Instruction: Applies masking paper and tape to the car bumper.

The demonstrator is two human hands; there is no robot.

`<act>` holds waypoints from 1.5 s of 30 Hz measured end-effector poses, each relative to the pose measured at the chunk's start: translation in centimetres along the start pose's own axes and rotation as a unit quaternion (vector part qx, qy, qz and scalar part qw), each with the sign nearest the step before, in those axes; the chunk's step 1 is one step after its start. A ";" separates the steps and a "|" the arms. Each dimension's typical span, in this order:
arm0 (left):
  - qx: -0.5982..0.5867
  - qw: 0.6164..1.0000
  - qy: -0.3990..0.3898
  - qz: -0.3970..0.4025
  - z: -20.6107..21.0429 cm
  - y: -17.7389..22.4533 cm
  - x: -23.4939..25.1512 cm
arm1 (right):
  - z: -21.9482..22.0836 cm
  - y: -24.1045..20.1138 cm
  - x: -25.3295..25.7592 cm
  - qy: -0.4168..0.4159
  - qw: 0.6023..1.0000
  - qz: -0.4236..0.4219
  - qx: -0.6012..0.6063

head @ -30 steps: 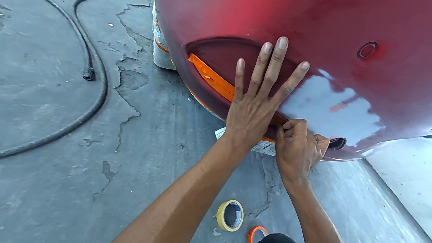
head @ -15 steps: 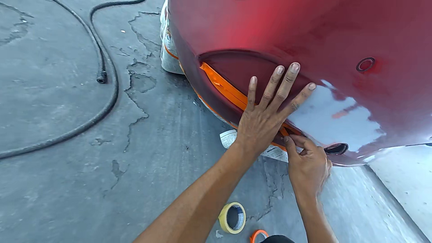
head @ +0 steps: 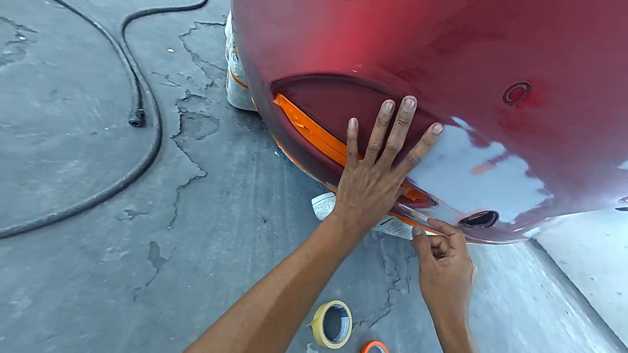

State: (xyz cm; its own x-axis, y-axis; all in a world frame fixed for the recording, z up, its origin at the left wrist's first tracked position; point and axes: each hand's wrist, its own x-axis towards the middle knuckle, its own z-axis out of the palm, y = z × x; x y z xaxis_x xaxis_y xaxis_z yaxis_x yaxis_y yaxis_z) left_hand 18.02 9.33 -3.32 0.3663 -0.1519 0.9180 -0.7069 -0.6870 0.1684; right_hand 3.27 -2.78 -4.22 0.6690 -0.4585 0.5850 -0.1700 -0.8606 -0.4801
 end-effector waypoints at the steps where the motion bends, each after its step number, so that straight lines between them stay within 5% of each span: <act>1: 0.004 1.000 -0.005 0.000 -0.1 0.1 0.0 | 0.1 0.1 -0.1 -0.005 1.000 -0.004 0.006; 10: 0.007 0.999 -0.033 -0.011 -1.4 -1.0 0.2 | -0.1 0.4 -0.6 -0.021 0.998 -0.029 0.055; 20: -0.006 0.998 -0.048 0.039 -0.8 2.5 1.4 | -1.8 0.7 -0.8 -0.021 0.996 -0.040 0.080; 25: -0.024 0.997 0.000 -0.075 0.1 1.2 -1.3 | -2.4 0.4 -0.9 -0.025 0.994 -0.043 0.094; 32: -0.021 0.999 -0.018 -0.035 -0.2 3.3 0.4 | -2.6 0.0 -1.0 -0.014 0.995 -0.041 0.092; 37: -0.002 0.992 0.056 -0.114 -0.2 -0.5 -2.3 | -2.3 0.1 -0.9 -0.017 0.993 -0.044 0.113; 45: -0.055 0.928 0.033 -0.367 -3.2 -11.3 -2.9 | -4.8 3.3 -1.0 -0.081 0.990 -0.012 0.118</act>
State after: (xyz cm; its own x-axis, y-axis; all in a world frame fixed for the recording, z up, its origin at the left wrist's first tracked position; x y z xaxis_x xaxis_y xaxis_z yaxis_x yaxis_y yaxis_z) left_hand 23.02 19.77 -6.71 0.7381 0.3750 0.5608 -0.3401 -0.5111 0.7894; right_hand -1.42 -6.17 -3.28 0.7813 -0.3797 0.4953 0.0093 -0.7865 -0.6175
